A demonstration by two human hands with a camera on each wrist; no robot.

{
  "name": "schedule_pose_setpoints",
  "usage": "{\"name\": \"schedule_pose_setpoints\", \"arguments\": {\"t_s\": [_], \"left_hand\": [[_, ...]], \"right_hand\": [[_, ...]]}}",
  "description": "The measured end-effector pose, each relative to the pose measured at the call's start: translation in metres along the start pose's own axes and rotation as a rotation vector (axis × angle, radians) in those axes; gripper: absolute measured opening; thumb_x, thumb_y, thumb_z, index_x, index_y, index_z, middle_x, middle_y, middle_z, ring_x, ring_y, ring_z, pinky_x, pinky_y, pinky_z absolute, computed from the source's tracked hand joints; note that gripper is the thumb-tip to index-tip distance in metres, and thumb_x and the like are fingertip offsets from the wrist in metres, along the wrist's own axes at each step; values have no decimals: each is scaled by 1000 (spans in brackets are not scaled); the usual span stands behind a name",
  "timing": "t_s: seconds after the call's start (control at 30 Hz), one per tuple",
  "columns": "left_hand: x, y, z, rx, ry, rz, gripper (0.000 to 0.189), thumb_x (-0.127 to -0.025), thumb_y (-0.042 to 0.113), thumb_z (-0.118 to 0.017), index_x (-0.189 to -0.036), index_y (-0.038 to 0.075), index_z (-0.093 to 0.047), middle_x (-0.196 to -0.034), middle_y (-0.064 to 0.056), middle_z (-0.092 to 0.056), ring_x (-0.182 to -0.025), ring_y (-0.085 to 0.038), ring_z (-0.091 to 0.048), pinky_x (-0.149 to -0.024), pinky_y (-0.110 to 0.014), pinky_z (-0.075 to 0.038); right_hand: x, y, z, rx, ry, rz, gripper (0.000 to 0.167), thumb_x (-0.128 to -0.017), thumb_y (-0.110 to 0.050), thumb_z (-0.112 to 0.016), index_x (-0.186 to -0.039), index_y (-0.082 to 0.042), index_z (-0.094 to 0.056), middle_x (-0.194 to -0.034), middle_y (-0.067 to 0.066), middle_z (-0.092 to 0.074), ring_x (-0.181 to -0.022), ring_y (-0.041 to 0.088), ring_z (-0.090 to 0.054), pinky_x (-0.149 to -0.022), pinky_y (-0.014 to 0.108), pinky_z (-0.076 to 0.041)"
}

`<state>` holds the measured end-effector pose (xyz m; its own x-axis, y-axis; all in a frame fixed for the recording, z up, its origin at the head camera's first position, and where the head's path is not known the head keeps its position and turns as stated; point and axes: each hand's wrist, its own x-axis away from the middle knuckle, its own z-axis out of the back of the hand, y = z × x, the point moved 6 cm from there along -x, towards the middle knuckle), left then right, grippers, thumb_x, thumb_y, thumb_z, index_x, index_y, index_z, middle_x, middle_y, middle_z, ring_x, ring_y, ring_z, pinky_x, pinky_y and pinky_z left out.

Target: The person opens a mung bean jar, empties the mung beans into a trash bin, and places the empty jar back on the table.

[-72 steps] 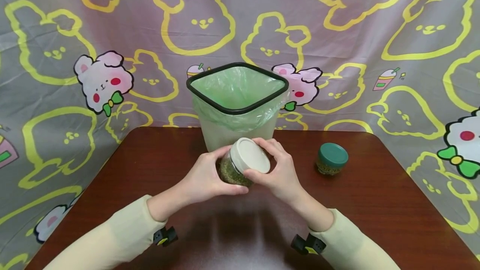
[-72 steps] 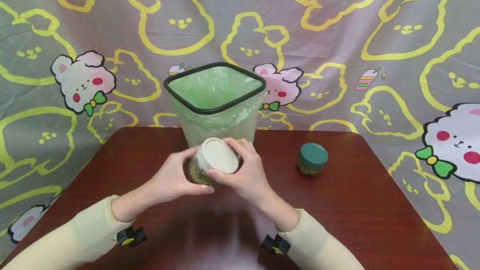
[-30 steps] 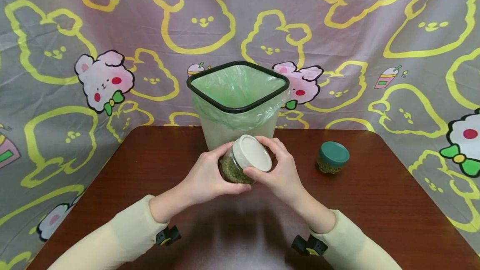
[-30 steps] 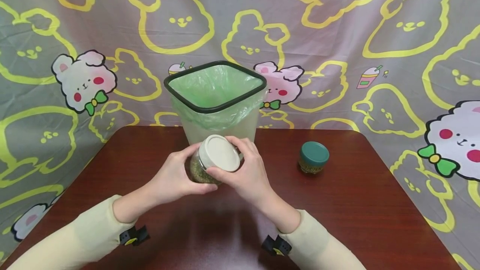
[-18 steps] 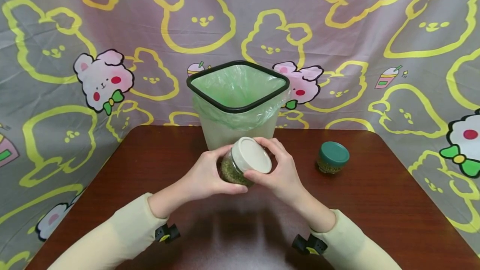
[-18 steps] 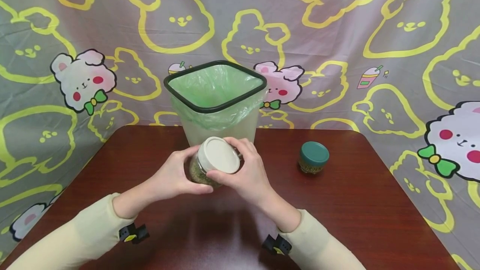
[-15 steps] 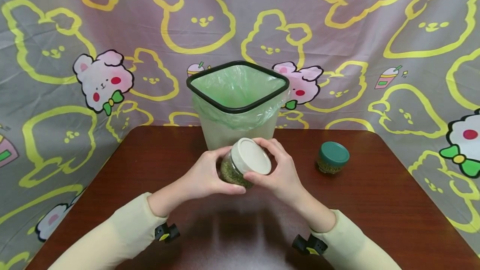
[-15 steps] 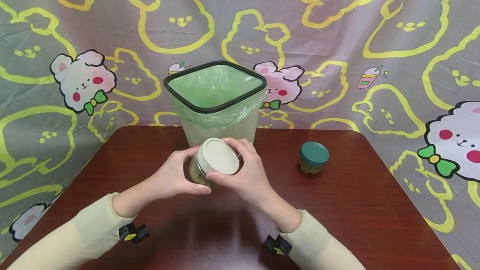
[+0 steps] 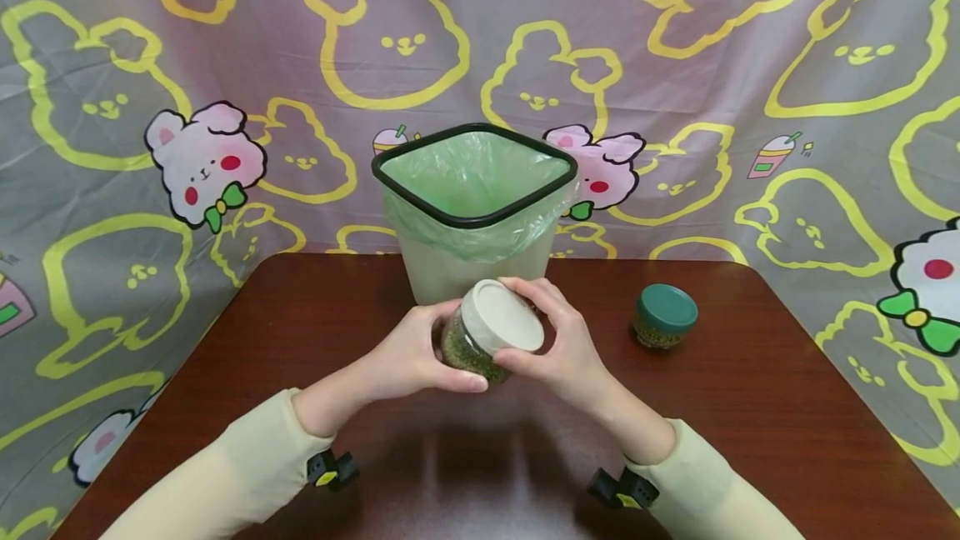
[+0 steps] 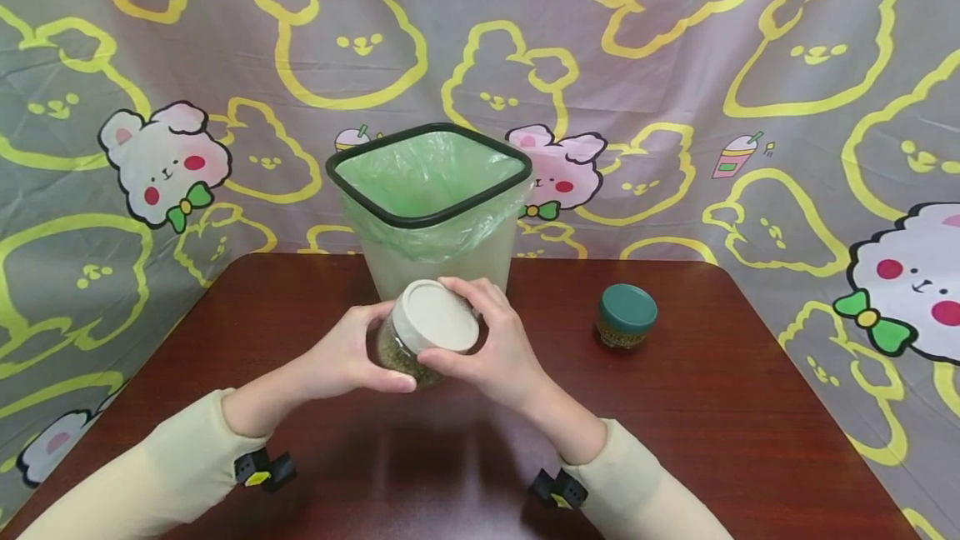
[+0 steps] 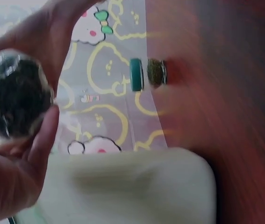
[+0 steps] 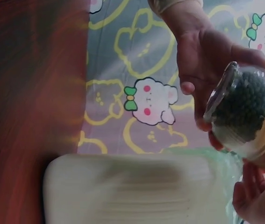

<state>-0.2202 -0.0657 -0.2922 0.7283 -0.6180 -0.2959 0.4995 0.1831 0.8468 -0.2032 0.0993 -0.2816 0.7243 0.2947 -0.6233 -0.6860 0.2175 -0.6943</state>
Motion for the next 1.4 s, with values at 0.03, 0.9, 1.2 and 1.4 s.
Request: {"name": "schedule_pose_setpoints", "arguments": {"t_s": [0.03, 0.9, 1.2, 1.4], "left_hand": [[1, 1, 0, -11, 28, 1, 64, -68, 14, -88, -124, 3, -59, -106, -3, -66, -93, -18, -61, -78, -32, -52], [3, 8, 2, -77, 87, -5, 68, -64, 18, -91, -123, 6, -60, -105, 0, -66, -91, -15, -61, -76, -32, -52], [3, 10, 1, -23, 40, -9, 66, -66, 15, -89, -124, 4, -59, -106, -2, -65, -92, -18, -61, -76, -32, -53], [3, 8, 2, -46, 39, -2, 67, -67, 16, -89, -125, 4, -58, -106, -2, -66, -92, -17, -61, -76, -31, -52]], "right_hand": [[0, 0, 1, 12, 3, -15, 79, -78, -61, -71, -133, -6, -56, -114, 4, -58, -102, 21, -51, -79, 32, -45], [-3, -3, 3, 1, 31, 6, 77, -76, -60, -74, -127, -4, -60, -111, 4, -59, -99, 20, -52, -76, 29, -45], [-6, -5, 5, -12, -23, 72, 77, -79, -60, -71, -131, -4, -56, -116, 3, -58, -103, 21, -51, -78, 28, -45], [-4, -3, 4, -26, -82, 69, 76, -83, -55, -70, -138, -5, -52, -126, 5, -57, -109, 21, -50, -83, 29, -45]]}}
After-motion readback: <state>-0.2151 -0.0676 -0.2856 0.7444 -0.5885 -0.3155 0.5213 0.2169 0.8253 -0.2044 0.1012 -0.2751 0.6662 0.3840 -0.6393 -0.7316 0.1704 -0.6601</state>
